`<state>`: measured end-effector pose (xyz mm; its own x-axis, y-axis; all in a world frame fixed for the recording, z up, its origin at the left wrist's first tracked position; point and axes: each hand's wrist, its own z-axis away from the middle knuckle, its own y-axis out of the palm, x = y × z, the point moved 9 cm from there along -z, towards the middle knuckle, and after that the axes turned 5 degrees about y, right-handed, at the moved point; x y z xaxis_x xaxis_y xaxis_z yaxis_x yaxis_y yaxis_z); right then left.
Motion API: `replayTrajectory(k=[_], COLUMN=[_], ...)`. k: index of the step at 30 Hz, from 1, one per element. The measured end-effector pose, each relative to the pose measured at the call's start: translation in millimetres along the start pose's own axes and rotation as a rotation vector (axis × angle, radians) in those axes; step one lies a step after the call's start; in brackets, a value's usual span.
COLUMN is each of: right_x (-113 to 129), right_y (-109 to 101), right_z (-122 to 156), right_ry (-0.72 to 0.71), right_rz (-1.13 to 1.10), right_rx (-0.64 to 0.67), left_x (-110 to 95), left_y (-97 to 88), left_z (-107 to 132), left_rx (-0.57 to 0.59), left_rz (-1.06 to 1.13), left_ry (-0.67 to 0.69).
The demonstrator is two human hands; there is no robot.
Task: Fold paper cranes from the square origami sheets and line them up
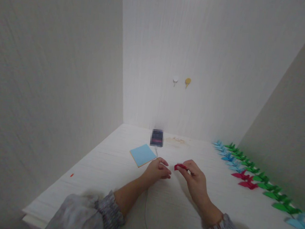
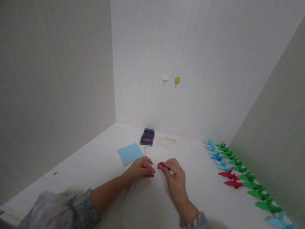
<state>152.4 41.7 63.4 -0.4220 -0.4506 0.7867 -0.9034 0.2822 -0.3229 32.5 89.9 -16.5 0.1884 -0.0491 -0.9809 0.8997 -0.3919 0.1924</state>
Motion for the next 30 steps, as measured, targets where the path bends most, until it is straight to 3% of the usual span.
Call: replayTrajectory(k=[5,9,19,30], right_x=[26,33,33,23], right_y=[10,17,27,27], right_z=[11,17,19,14], right_ry=[-0.317,-0.426,-0.492,-0.41], right_rz=[0.129,0.17,0.203,0.167], right_rx=[0.114,0.164,0.313,0.336], left_x=[-2,-9,-12,-15], left_y=[22.5,23.0,8.5,4.1], left_z=[11,13,7,7], left_rx=[0.192,0.194,0.057,0.006], left_rz=[0.173,0.213,0.171,0.162], left_ry=[-0.129,-0.111,-0.054,-0.014])
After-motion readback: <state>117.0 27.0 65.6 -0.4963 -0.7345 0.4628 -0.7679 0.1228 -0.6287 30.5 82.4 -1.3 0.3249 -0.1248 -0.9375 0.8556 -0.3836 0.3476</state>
